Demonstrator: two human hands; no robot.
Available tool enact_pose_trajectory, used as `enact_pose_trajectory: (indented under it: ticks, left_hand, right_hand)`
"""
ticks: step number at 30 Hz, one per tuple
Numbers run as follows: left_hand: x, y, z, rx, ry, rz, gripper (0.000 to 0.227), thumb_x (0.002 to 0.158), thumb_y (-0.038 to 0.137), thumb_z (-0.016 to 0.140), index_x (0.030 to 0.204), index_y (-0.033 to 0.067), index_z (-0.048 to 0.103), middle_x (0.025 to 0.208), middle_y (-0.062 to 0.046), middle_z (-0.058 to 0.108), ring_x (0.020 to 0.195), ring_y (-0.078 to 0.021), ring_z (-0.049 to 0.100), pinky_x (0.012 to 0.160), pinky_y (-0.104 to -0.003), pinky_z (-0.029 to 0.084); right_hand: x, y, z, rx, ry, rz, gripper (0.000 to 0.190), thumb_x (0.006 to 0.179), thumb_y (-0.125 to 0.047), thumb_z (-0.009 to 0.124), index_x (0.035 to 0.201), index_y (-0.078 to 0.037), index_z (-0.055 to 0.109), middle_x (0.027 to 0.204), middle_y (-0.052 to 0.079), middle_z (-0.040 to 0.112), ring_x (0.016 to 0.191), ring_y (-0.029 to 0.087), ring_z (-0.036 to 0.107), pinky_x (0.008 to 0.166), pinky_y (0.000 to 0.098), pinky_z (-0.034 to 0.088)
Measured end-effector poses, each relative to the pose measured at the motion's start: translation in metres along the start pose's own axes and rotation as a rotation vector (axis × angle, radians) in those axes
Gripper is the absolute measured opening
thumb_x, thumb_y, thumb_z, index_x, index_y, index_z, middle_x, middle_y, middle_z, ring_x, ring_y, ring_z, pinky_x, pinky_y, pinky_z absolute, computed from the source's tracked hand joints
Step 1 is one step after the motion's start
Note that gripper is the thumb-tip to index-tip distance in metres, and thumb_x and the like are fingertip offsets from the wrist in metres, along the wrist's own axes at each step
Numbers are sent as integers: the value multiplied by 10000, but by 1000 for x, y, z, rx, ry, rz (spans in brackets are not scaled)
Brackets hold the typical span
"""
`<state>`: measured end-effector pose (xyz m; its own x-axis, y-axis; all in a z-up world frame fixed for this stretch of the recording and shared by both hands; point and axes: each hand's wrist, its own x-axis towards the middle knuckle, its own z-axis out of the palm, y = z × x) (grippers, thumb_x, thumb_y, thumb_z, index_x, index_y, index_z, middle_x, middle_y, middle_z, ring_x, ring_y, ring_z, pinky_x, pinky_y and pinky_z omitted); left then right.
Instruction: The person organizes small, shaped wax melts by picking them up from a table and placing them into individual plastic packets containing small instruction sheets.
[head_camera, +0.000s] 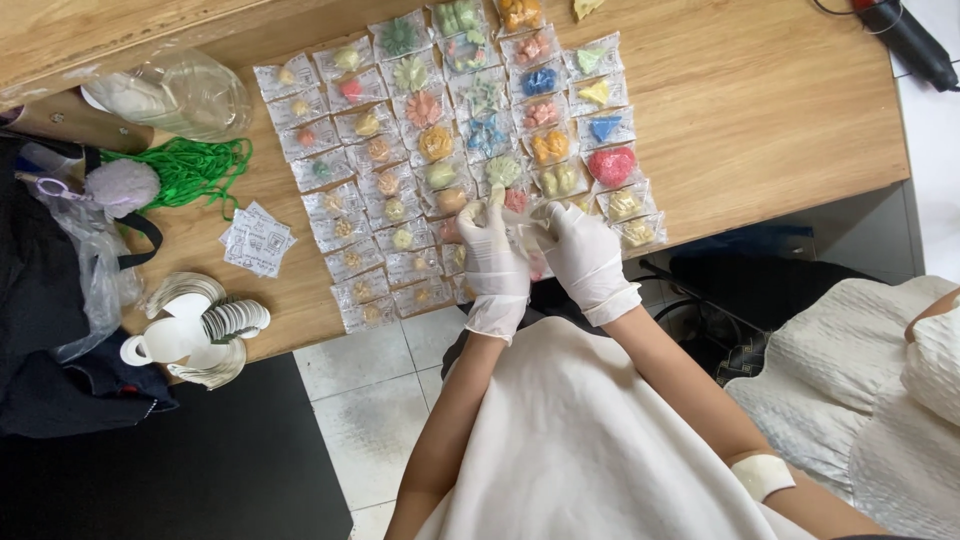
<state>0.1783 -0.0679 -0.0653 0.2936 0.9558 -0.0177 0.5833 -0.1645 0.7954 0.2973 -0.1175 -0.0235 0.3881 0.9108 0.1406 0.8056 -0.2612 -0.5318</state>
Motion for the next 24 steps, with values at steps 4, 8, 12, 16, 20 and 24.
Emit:
enact_pose_trajectory:
  ticks: [4,8,12,16,20,24]
  left_hand:
    - [-3,-13,13,20,-4,48,728,913,-82,614,1566,158,398,1405,-151,435,1250,-307,555,1069,-355,465]
    - [0,-2,9,-141,29,152,1043,674,21,755,1596,93,272,1447,-209,308,1334,-425,401,1124,-517,408]
    - [19,9,-13,-987,-345,-782,1065,719,347,761,1574,355,126,1493,-45,303,1290,-306,502,894,-632,538]
    - [16,-18,18,-1395,-453,-1162,793,821,696,608,1356,114,541,1275,-142,638,1070,-385,662,806,-584,585]
    - [10,-21,25,-1441,-472,-1005,595,920,604,676,1251,112,630,1149,-91,707,1056,-278,679,798,-481,590]
    - [12,-1,18,-1439,-445,-983,587,934,549,707,1305,104,611,1211,-119,684,1064,-284,695,828,-496,593]
  right_hand:
    - [-4,14,4,15,4,19,111,914,-183,758,990,-126,701,841,109,686,747,316,679,649,417,533]
    - [-7,26,-2,-12,29,-18,111,918,-179,768,967,-105,702,834,126,672,759,330,672,662,423,530]
    - [-5,19,-27,52,37,-64,110,912,-151,762,972,-95,688,843,119,667,773,327,665,671,417,526]
    - [-5,20,-35,103,39,-105,118,888,-118,766,981,-108,695,801,88,642,746,294,653,665,396,521]
    - [-1,20,-47,119,1,-156,198,863,-115,774,1054,-127,724,788,64,637,734,267,650,669,380,524]
    - [6,20,-58,166,-33,-153,221,864,-145,791,1077,-141,733,792,54,644,723,248,649,660,369,523]
